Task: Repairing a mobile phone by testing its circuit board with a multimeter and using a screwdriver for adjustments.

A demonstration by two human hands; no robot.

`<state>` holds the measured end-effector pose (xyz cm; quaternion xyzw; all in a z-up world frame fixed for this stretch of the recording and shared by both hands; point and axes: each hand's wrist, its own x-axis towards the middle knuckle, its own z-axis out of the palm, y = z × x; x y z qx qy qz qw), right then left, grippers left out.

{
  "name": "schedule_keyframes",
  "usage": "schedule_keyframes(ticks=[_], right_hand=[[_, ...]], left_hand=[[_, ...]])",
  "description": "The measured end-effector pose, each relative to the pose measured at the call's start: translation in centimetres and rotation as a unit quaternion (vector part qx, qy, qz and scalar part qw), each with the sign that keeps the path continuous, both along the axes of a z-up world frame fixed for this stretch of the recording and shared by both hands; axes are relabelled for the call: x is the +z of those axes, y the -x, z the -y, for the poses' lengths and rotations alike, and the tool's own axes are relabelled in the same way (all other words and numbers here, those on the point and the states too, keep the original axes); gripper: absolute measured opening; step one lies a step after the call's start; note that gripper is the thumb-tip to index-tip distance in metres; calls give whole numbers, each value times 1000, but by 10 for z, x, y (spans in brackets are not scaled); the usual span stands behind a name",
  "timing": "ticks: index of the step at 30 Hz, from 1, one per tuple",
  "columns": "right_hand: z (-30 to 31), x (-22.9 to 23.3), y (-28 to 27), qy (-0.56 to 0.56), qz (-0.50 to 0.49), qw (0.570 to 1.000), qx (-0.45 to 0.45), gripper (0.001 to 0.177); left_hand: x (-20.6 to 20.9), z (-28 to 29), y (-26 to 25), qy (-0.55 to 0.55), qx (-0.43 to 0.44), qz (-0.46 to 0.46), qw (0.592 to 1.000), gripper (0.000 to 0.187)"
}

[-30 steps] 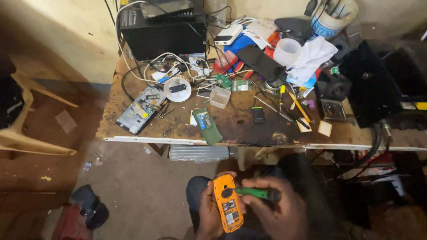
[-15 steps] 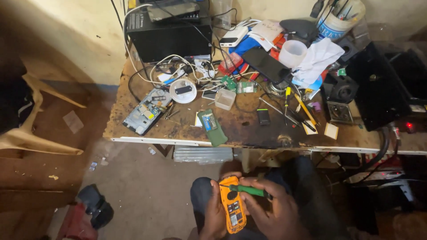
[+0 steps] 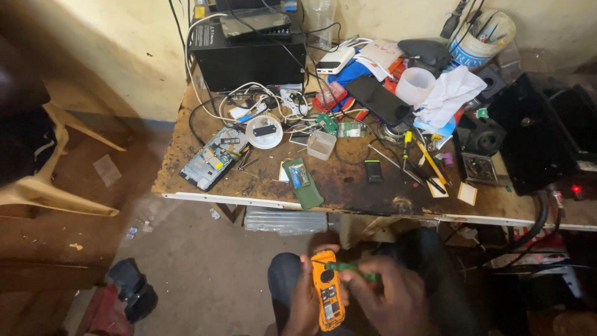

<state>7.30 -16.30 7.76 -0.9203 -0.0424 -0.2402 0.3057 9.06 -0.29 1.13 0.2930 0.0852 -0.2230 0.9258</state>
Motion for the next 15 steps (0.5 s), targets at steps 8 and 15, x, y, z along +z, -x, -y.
schedule_keyframes(ticks=[8, 15], right_hand=[[5, 26, -7, 14, -106, 991, 83, 19], [4, 26, -17, 3, -84, 993, 88, 7]], left_hand=[[-20, 9, -1, 99, 11, -12, 995, 73], [-44, 10, 1, 22, -36, -53, 998, 73]])
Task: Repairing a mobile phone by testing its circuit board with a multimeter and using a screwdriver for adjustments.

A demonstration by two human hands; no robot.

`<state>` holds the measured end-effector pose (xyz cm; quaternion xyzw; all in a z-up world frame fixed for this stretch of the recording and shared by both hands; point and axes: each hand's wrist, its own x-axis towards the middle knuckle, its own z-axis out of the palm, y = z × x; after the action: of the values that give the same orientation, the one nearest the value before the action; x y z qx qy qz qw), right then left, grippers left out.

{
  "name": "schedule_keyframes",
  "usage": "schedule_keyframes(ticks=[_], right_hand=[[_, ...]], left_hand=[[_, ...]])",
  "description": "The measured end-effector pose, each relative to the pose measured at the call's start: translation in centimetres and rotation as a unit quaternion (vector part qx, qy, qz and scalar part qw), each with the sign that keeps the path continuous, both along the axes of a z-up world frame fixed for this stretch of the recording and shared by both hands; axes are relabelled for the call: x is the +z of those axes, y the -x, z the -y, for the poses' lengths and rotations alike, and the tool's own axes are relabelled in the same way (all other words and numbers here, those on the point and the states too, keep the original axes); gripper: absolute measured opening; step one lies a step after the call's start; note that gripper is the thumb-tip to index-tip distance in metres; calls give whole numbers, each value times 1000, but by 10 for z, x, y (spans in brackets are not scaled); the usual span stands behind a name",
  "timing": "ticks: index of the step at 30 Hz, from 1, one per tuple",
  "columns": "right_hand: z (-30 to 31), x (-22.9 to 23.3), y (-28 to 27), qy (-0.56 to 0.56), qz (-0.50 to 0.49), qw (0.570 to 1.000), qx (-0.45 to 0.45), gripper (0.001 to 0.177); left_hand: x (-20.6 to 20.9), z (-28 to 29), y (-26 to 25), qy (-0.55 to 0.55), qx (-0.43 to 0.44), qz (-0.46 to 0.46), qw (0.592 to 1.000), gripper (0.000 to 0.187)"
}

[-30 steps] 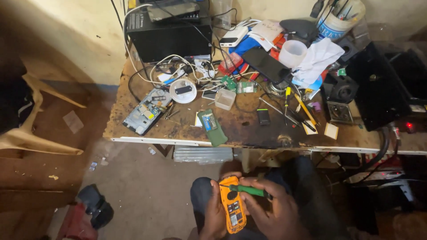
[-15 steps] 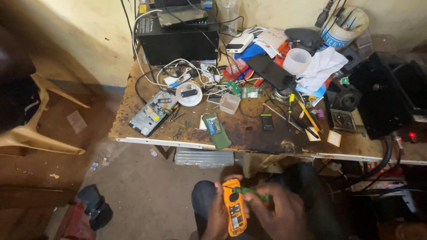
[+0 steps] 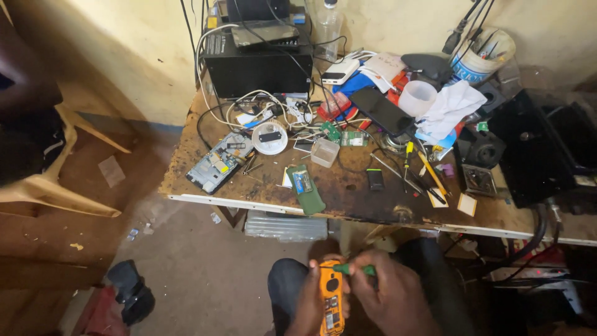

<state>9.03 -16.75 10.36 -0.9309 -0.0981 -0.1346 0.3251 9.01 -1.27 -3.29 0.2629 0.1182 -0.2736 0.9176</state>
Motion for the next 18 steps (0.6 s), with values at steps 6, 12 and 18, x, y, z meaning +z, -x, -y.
schedule_keyframes(ticks=[6, 12, 18], right_hand=[[-9, 7, -6, 22, -97, 993, -60, 29], [-13, 34, -23, -26, -49, 984, 171, 7], [-20, 17, -42, 23, 15, 996, 83, 19]], left_hand=[[17, -3, -1, -80, 2, -9, 997, 76], [9, -14, -5, 28, -25, -55, 998, 93], [14, -7, -10, 43, 19, -85, 995, 78]])
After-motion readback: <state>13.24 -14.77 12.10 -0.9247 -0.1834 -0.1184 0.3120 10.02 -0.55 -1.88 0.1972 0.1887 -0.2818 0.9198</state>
